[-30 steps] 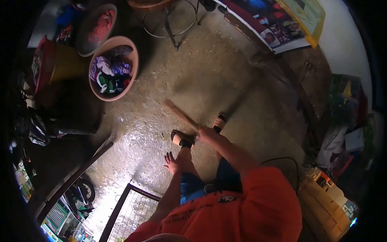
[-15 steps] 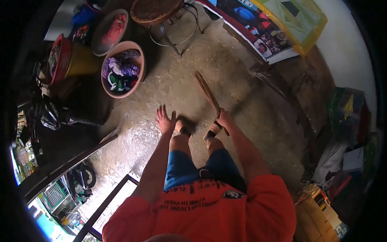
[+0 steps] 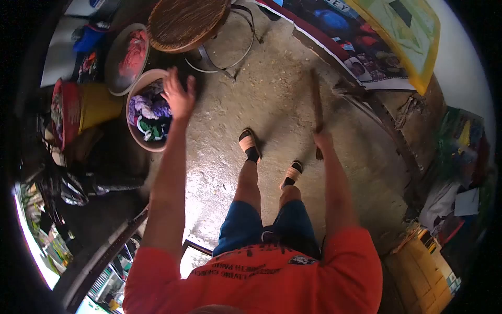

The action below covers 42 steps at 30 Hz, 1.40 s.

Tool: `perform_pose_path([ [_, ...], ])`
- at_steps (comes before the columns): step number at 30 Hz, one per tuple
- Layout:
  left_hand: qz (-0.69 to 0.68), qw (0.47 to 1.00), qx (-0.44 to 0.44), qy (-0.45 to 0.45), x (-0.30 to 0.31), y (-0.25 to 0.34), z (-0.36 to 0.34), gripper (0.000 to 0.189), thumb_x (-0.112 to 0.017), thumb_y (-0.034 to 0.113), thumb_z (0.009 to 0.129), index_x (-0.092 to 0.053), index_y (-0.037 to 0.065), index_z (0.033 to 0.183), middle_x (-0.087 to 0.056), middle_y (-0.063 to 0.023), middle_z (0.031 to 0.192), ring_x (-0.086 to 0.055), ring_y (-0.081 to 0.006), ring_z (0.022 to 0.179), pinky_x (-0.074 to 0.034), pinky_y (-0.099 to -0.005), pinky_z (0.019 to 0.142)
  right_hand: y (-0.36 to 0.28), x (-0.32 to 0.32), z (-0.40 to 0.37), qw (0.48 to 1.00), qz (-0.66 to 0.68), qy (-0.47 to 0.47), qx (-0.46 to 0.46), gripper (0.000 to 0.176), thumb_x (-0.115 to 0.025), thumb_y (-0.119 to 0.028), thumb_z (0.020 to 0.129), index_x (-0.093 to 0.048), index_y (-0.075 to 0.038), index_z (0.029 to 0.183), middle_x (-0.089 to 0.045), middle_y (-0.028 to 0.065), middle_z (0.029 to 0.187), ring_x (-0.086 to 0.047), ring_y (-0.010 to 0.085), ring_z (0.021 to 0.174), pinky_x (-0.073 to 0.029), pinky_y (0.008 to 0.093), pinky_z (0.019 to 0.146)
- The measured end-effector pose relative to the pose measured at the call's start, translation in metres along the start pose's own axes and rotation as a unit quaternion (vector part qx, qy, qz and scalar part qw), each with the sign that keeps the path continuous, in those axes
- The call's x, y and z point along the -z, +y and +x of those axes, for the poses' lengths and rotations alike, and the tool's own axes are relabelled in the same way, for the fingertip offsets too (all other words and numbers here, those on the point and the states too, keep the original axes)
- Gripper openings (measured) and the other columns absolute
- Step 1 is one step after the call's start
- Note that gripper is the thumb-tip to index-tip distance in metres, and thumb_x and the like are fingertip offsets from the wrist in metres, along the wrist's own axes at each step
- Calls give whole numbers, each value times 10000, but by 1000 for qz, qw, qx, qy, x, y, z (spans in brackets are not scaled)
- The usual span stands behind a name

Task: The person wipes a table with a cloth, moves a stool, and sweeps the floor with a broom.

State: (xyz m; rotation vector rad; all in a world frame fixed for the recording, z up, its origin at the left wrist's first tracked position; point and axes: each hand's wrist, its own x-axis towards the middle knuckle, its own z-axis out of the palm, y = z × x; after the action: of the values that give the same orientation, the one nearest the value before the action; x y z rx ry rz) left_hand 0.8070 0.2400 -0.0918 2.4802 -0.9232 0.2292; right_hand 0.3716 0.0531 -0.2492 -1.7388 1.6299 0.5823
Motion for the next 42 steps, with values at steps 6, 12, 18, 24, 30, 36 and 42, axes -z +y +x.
perform_pose_path([
  [6,32,997,-56,-46,-23,-3,139,771,-525,617,776,-331,163,1368,-283,-77,1438,-194,-383,1331,-125,-723,948,-96,-68,87,995,81,-3,-52,508,-535,-255,853,-374,-58,1292,-610,180,1015,-613,317,892,-497,410,729],
  [12,222,952,-96,-189,-68,9,157,962,-622,664,647,-162,328,1423,-121,-19,1499,-100,-409,1350,-96,-781,894,-156,-149,-27,977,-100,-167,87,692,-552,-246,819,-187,-81,1384,-614,242,951,-609,380,877,-492,460,738],
  [18,224,951,-95,-190,-75,1,174,983,-702,583,606,-166,394,1407,-115,-3,1501,-115,-432,1339,-140,-768,899,-128,-67,-60,990,-50,-109,71,824,-600,-290,795,-92,-125,1424,-615,238,964,-606,397,874,-485,480,743],
  [24,220,952,-101,-189,-71,0,183,1024,-755,471,559,-185,390,1405,-166,-4,1493,-167,-437,1326,-168,-764,893,-109,13,67,999,-29,-8,-16,770,-601,-313,784,-180,-169,1413,-598,243,1025,-596,393,929,-492,470,773],
  [30,202,955,-76,-202,-63,-19,209,1061,-791,368,522,-188,416,1394,-150,41,1494,-148,-415,1338,-192,-752,925,-137,-75,118,960,-208,-94,163,723,-582,-210,787,-204,-139,1399,-625,200,935,-617,356,845,-498,459,721],
  [36,182,959,-36,-215,-55,-39,236,1047,-788,316,542,-180,447,1384,-130,82,1496,-122,-362,1361,-166,-713,979,-107,-46,49,955,-189,-113,199,762,-595,-232,791,-169,-151,1418,-624,205,892,-617,362,815,-497,459,691],
  [42,165,964,-49,-201,-57,-51,239,1043,-784,306,554,-172,450,1385,-114,93,1498,-112,-344,1367,-155,-702,992,-92,-16,84,974,-146,-59,166,784,-620,-276,792,-166,-150,1418,-624,197,898,-618,349,818,-499,449,686],
])
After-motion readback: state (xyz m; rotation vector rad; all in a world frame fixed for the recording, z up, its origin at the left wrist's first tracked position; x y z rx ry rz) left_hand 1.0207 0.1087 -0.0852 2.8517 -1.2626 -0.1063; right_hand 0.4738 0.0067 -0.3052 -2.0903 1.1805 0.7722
